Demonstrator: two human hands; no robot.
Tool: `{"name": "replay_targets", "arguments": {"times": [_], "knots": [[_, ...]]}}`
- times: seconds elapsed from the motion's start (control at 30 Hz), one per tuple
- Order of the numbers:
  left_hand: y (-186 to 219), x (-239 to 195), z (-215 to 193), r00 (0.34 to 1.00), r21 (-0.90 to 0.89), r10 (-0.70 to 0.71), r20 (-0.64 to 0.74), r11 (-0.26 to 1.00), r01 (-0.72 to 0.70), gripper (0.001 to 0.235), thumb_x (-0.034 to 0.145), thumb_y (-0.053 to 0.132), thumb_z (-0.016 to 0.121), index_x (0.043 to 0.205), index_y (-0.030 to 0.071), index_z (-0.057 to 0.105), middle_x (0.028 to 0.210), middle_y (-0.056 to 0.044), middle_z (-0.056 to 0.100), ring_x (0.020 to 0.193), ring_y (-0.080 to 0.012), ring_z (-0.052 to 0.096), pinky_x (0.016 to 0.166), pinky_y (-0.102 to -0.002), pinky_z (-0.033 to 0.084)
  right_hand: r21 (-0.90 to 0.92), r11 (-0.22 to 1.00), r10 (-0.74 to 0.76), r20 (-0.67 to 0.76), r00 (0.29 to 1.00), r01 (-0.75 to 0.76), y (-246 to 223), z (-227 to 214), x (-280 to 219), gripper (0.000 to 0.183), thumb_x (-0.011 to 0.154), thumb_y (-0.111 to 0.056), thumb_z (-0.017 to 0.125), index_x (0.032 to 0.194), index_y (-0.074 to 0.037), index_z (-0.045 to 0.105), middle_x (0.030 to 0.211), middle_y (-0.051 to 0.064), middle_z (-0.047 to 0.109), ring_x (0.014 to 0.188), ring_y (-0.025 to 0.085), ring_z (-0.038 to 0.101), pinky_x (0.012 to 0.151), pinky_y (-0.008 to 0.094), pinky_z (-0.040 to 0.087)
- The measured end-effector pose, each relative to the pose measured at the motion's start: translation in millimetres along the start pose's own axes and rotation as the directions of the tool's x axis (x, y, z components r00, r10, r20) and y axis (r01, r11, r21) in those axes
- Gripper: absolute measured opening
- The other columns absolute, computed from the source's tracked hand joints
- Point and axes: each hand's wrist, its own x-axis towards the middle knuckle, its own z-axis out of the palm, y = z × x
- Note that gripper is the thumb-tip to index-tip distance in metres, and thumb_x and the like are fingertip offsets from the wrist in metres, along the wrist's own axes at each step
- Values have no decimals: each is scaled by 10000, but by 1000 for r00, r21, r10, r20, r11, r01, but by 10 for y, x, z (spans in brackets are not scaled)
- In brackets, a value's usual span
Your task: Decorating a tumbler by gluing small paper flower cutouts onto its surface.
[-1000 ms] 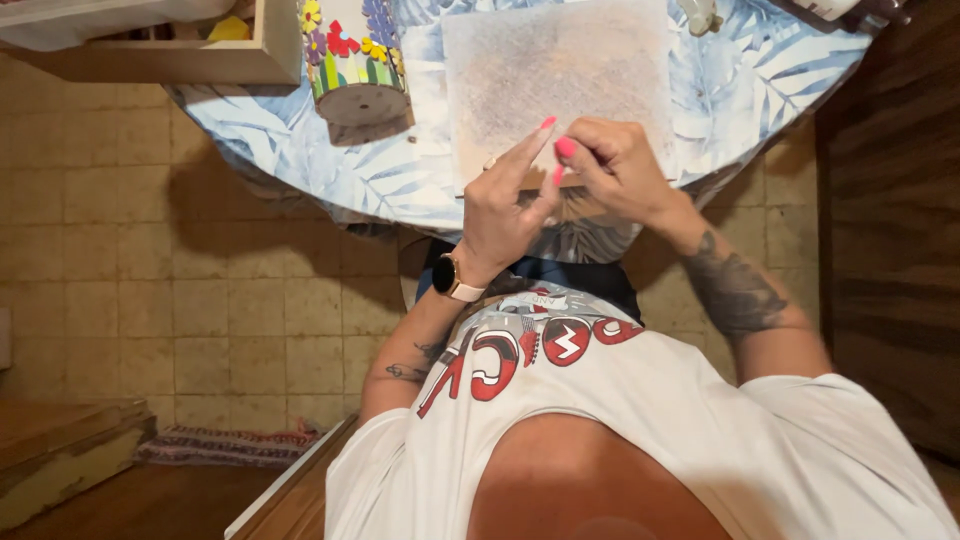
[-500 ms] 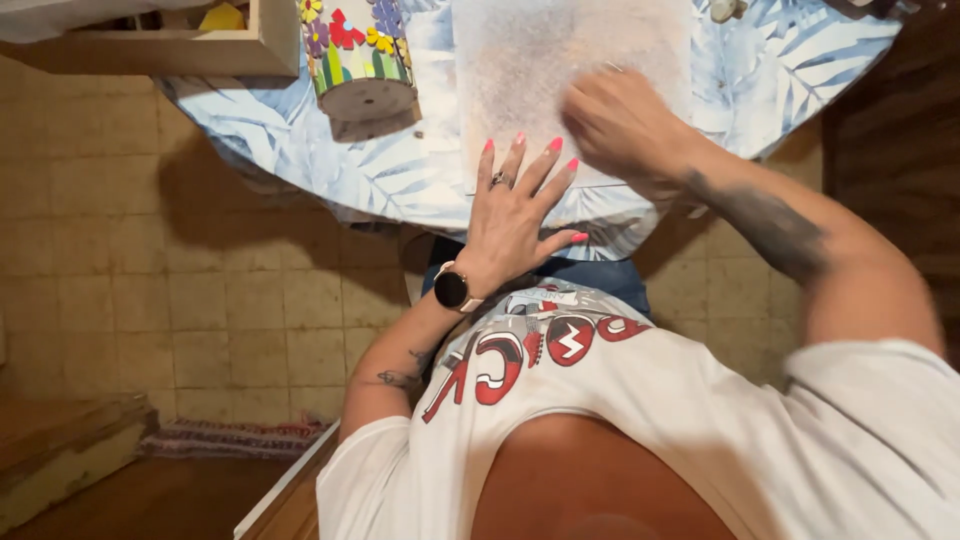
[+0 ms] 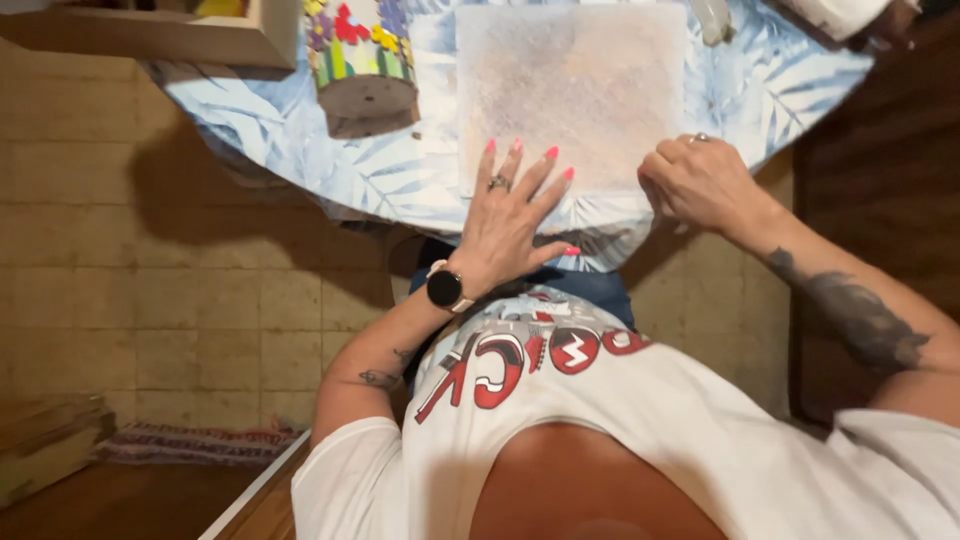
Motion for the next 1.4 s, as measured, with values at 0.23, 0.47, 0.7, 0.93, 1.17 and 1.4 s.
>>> {"name": "replay_targets", "arguments": {"times": [0.23, 0.47, 0.7, 0.93, 1.17, 1.4], "knots": [[-5, 36, 15, 998, -52, -7, -67, 999, 3, 729, 673, 638, 539, 1202, 145, 447, 1266, -92, 404, 1170, -407, 340, 1006, -546, 136, 120, 992, -29, -12, 999, 31, 49, 530, 1551, 95, 681, -122, 490, 586, -115, 498, 612, 20, 475, 526, 241, 496, 423, 334, 392], [12, 21, 8, 998, -63, -35, -54, 997, 32, 719, 665, 643, 535, 1198, 169, 447, 1248, -80, 423, 1168, -382, 353, 997, -540, 146, 101, 993, -68, 105, 992, 58, 39, 105, 1186, 220, 805, -181, 467, 612, -81, 501, 592, 62, 495, 490, 263, 487, 413, 364, 364], [98, 61, -57, 992, -176, -96, -79, 981, 81, 662, 679, 629, 528, 1147, 161, 528, 1171, -87, 508, 1094, -424, 427, 942, -659, 26, 22, 997, 78, 33, 996, -78, 93, 37, -275, 202, 841, -310, 447, 730, -142, 465, 639, 22, 465, 610, 217, 537, 548, 326, 440], [253, 203, -167, 916, -791, -293, -275, 611, -42, 368, 818, 135, 554, 1170, 58, 481, 1106, -128, 563, 1010, -296, 560, 884, -386, 439, 820, 554, 422, -125, 898, -146, -546, -221, 322, 194, 913, -154, 375, 792, -52, 487, 646, 105, 478, 622, 319, 525, 571, 337, 427], [247, 235, -129, 892, -964, -428, -143, 264, -28, 319, 819, 38, 483, 1130, 91, 534, 1013, -118, 613, 932, -201, 592, 764, -296, 513, 884, 459, 499, -174, 849, -89, -635, -247, 452, 208, 918, -158, 400, 772, -59, 509, 621, 83, 505, 583, 271, 540, 562, 303, 435], [252, 262, -85, 888, -983, -447, -108, 179, -29, 297, 842, 66, 489, 1133, 96, 540, 986, -129, 622, 868, -126, 589, 710, -267, 530, 882, 466, 505, -202, 839, -68, -660, -372, 468, 216, 922, -119, 384, 744, -31, 470, 597, 125, 456, 533, 315, 489, 538, 325, 421]]}}
